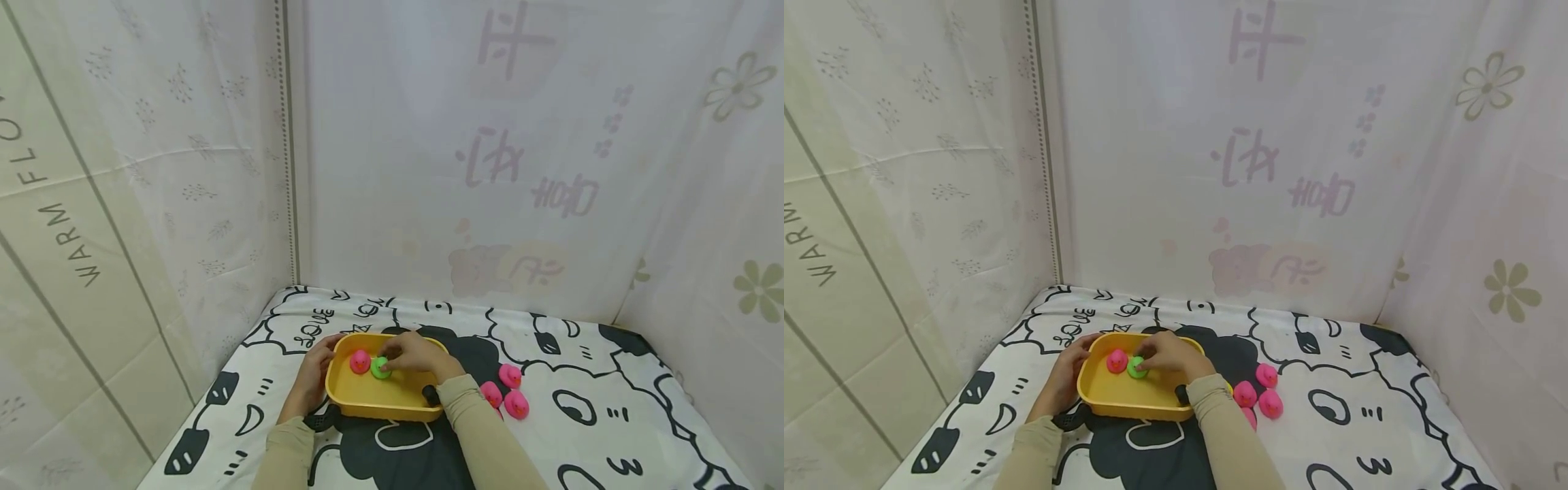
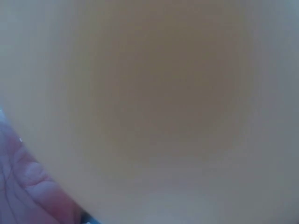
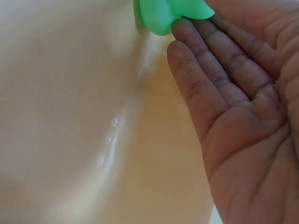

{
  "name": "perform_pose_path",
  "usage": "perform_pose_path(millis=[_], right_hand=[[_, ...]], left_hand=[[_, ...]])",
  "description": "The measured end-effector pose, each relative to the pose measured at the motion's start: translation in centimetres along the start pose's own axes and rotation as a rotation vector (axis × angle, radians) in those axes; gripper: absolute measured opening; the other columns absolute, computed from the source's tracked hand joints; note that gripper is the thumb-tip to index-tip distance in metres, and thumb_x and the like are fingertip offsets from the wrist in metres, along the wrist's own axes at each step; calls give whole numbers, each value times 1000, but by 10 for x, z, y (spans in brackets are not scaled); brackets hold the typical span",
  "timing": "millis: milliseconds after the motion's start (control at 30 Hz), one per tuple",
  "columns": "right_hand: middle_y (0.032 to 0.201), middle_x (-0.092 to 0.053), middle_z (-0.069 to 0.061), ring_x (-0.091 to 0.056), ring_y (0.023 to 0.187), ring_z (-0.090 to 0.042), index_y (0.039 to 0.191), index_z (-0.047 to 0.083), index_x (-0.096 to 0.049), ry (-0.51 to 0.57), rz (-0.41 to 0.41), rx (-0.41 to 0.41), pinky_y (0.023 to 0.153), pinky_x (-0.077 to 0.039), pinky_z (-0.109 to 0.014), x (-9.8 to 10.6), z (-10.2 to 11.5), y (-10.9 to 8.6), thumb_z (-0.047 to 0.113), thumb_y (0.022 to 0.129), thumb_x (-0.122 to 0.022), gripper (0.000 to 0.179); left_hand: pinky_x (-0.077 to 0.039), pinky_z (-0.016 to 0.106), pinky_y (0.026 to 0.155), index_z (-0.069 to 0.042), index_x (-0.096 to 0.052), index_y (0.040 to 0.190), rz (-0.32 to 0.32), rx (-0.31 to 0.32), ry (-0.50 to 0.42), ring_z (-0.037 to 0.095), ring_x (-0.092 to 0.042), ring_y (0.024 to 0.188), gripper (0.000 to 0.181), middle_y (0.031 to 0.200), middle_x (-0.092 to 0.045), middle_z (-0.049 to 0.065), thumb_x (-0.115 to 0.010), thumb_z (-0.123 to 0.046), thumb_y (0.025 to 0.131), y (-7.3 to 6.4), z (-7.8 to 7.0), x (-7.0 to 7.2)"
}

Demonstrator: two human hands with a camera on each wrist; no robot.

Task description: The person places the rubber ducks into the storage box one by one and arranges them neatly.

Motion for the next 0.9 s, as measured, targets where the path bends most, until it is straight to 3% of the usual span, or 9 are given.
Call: perform_pose_path(millis=[267,600,900], right_hand=[[103,-70,8,-62,92,-7,115,14,-73,-53,-12,12,87,-53,-26,3,4,-1,30,87,-77,33],[107,-71,9,-64,99,-7,117,14,-73,-18,-29,8,90,-53,-31,10,7,-5,50,85,-73,48],[110,-71,8,-64,101,-7,120,11,-72,0,-40,3,92,-53,-32,17,12,-7,52,84,-74,54]], left_hand=[[-45,42,106,-9,-55,139,-9,0,-12,32,-53,125,52,142,-53,10,-42,-11,88,1,-1,0],[-47,40,104,-7,-55,139,-12,-6,-7,33,-54,124,51,141,-53,12,-41,-9,90,1,-1,0],[-45,44,107,-9,-56,138,-5,7,-2,32,-54,124,51,141,-54,10,-41,-10,89,1,0,1]])
Point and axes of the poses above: each hand's wrist, its own y-axis towards the middle knuckle, its own x-axis out of the back of the hand, z = x × y, the point moved 7 cm from there along y, towards the middle knuckle
